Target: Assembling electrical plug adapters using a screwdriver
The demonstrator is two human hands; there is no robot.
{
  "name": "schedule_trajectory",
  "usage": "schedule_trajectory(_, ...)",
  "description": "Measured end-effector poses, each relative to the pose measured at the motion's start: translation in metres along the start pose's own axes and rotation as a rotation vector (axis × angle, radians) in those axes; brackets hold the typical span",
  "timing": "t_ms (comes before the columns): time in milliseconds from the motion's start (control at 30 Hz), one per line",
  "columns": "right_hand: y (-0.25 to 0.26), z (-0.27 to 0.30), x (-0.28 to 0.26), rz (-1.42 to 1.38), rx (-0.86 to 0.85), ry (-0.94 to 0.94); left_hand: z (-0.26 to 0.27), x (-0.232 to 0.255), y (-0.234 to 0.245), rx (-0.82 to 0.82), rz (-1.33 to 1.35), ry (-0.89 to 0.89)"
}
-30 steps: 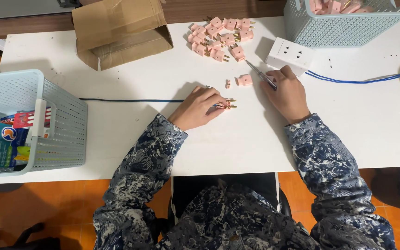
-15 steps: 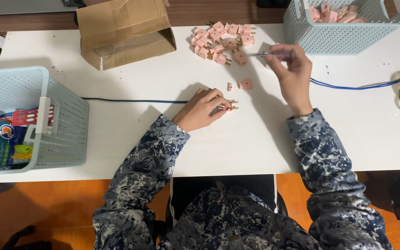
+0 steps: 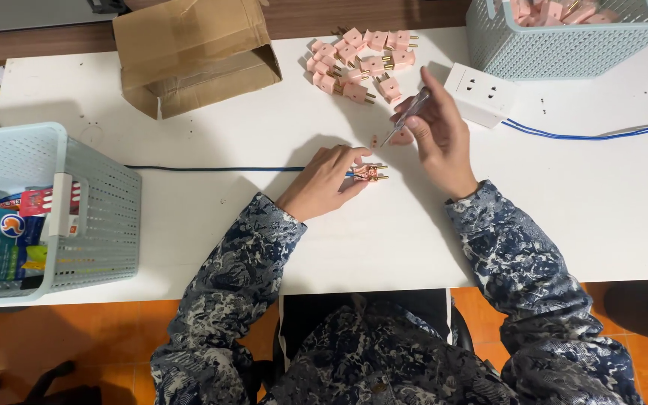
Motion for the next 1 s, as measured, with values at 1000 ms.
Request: schedule_trajectory(1000, -0.017, 0.018, -0.018, -0.06, -0.265, -0.056, -0.002, 0.011, 0.013, 0.072, -0.04, -0.155)
Point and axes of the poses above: each hand's wrist, its own z-axis away from the middle knuckle, its own y-axis out of the back of the hand, x = y × z, the point moved 3 cm from there along -z, towards the middle knuckle, and after that the axes turned 2 degrees about -y, right-handed, at the moved point
